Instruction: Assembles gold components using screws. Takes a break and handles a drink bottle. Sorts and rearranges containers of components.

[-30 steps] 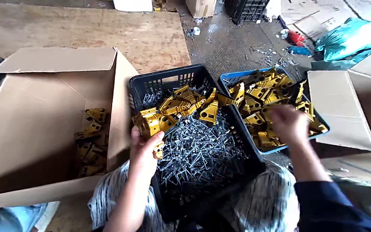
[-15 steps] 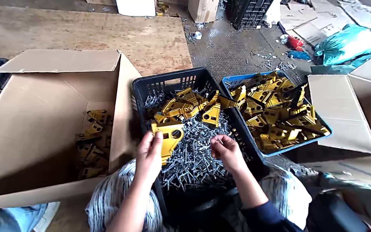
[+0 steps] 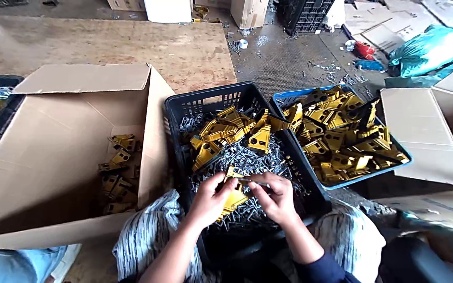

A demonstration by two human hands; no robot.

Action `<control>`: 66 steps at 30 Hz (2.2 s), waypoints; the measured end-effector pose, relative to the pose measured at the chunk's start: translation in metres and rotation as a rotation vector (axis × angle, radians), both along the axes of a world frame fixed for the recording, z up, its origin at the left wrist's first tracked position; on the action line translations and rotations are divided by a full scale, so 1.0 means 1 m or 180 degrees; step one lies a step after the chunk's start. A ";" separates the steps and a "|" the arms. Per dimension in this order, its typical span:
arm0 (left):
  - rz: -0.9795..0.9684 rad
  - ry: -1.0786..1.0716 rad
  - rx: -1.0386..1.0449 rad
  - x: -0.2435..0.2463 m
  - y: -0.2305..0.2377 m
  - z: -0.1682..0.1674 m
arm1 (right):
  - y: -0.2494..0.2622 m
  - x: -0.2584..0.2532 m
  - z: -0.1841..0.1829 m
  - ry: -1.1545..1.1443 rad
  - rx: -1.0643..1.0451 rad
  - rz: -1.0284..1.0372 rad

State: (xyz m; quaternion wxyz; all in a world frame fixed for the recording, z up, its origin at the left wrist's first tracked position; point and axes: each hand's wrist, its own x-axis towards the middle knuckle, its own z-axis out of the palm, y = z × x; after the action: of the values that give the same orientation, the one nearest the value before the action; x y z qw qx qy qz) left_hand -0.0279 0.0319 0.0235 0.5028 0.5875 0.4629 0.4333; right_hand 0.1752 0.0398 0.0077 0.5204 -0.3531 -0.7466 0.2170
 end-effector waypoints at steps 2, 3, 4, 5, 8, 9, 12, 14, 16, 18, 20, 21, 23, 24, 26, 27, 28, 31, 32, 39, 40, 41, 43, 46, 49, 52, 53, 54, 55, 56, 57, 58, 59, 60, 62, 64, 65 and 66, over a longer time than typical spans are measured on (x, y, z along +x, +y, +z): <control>0.0162 0.0127 0.0212 0.003 -0.001 -0.001 | 0.001 -0.002 -0.003 0.0087 -0.0022 0.0018; 0.0221 0.0167 0.0291 0.005 -0.001 -0.002 | 0.001 -0.002 -0.005 0.0035 0.0018 -0.0013; 0.0253 0.0177 0.0339 0.006 -0.002 -0.003 | 0.001 -0.001 -0.006 -0.0085 0.0096 -0.0068; 0.0270 0.0194 0.0353 0.006 -0.002 -0.004 | 0.001 0.000 -0.007 -0.0244 0.0208 -0.0146; 0.0305 0.0256 0.0306 0.007 -0.001 -0.006 | 0.002 0.000 -0.010 -0.0696 0.0563 -0.0428; 0.0331 0.0274 0.0286 0.008 -0.001 -0.006 | 0.001 0.000 -0.011 -0.0758 0.0602 -0.0463; 0.0556 0.0263 0.0360 0.008 0.001 -0.004 | -0.002 0.001 -0.010 -0.0690 0.0224 -0.0201; 0.0767 0.0254 0.0480 0.005 0.003 -0.001 | -0.006 0.001 -0.006 -0.0403 -0.0166 0.0082; 0.0806 0.0215 0.0625 0.004 0.002 0.000 | -0.009 0.006 0.001 -0.0237 -0.0510 0.0157; 0.0790 0.0245 0.0812 0.002 0.002 -0.001 | -0.009 0.009 0.003 -0.0132 -0.0720 0.0120; 0.0674 0.0104 0.0924 0.000 0.003 -0.002 | -0.009 0.008 0.002 0.0105 -0.0938 0.0176; 0.0526 -0.0071 0.0916 -0.002 0.004 -0.001 | -0.010 0.008 0.002 0.0324 -0.1063 0.0294; 0.0036 -0.0595 0.0709 -0.008 0.003 0.001 | -0.009 0.009 0.002 0.0840 -0.1363 0.0861; -0.0266 -0.0895 0.0526 -0.009 0.000 0.003 | -0.008 0.009 0.002 0.1074 -0.1498 0.1287; -0.0769 -0.1519 0.0157 -0.004 -0.006 0.003 | -0.007 0.001 0.002 0.1478 -0.1618 0.2112; -0.0926 -0.1770 0.0018 0.000 -0.008 0.001 | -0.009 -0.007 0.002 0.1746 -0.1667 0.2376; -0.1010 -0.1946 -0.0077 0.002 -0.009 0.000 | -0.010 -0.013 0.002 0.2017 -0.1688 0.2480; -0.1147 -0.2022 -0.0080 0.001 -0.006 -0.002 | -0.017 -0.028 0.006 0.2480 -0.1586 0.2384; -0.1129 -0.1866 0.0030 -0.002 -0.003 0.000 | -0.020 -0.031 0.008 0.2449 -0.1498 0.2227; -0.0606 -0.0272 0.0020 -0.006 -0.001 0.002 | -0.029 -0.019 0.000 -0.0620 0.0178 -0.0202; -0.0666 -0.0258 -0.0091 -0.002 -0.005 0.003 | -0.030 -0.019 -0.003 -0.0834 0.0259 -0.0286; -0.0680 -0.0209 -0.0139 0.000 -0.007 0.003 | -0.031 -0.019 -0.003 -0.0917 0.0211 -0.0297; -0.0708 -0.0133 -0.0180 0.002 -0.010 0.001 | -0.034 -0.014 -0.001 -0.0722 -0.0200 -0.0087; -0.0879 -0.0093 -0.0138 -0.001 -0.016 -0.001 | -0.041 0.000 0.003 -0.0089 -0.0920 0.0299; -0.0923 0.0024 -0.0133 0.003 -0.030 -0.001 | -0.051 0.002 0.003 0.0101 -0.1047 0.0242; -0.0739 0.0124 -0.0233 0.008 -0.064 -0.004 | -0.078 0.003 0.008 -0.0174 -0.0791 0.0192; -0.0662 0.0088 -0.0319 0.008 -0.082 -0.008 | -0.091 0.004 0.009 -0.0341 -0.0689 0.0173; -0.0562 0.0014 -0.0391 0.008 -0.102 -0.015 | -0.105 0.006 0.009 -0.0500 -0.0640 0.0197; -0.0450 -0.0086 -0.0441 0.010 -0.124 -0.024 | -0.118 0.008 0.006 -0.0650 -0.0659 0.0258; -0.0383 -0.0164 -0.0535 0.012 -0.145 -0.034 | -0.131 0.010 0.000 -0.0787 -0.0750 0.0339; -0.0332 -0.0192 -0.0684 0.014 -0.166 -0.042 | -0.143 0.011 -0.007 -0.0886 -0.0880 0.0430; -0.0269 -0.0160 -0.0875 0.016 -0.183 -0.050 | -0.153 0.011 -0.015 -0.0981 -0.0988 0.0501; -0.0209 -0.0108 -0.1050 0.019 -0.196 -0.058 | -0.160 0.010 -0.024 -0.1099 -0.1046 0.0531; -0.0185 -0.0066 -0.1171 0.021 -0.205 -0.064 | -0.164 0.008 -0.031 -0.1214 -0.1071 0.0533; -0.0164 -0.0061 -0.1339 0.021 -0.210 -0.072 | -0.165 0.003 -0.038 -0.1377 -0.1078 0.0527; -0.0091 -0.0188 -0.1377 0.020 -0.210 -0.076 | -0.158 -0.002 -0.038 -0.1511 -0.1138 0.0590; -0.0050 -0.0271 -0.1372 0.020 -0.210 -0.078 | -0.154 -0.004 -0.037 -0.1557 -0.1251 0.0645; -0.0006 -0.0324 -0.1382 0.020 -0.209 -0.079 | -0.150 -0.007 -0.035 -0.1587 -0.1428 0.0684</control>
State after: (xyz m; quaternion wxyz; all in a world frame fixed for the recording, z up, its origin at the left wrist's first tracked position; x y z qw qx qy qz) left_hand -0.0081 -0.1773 -0.0552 0.6406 0.4432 0.5188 0.3521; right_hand 0.1686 -0.1105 -0.0273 0.2057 -0.4201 -0.8174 0.3363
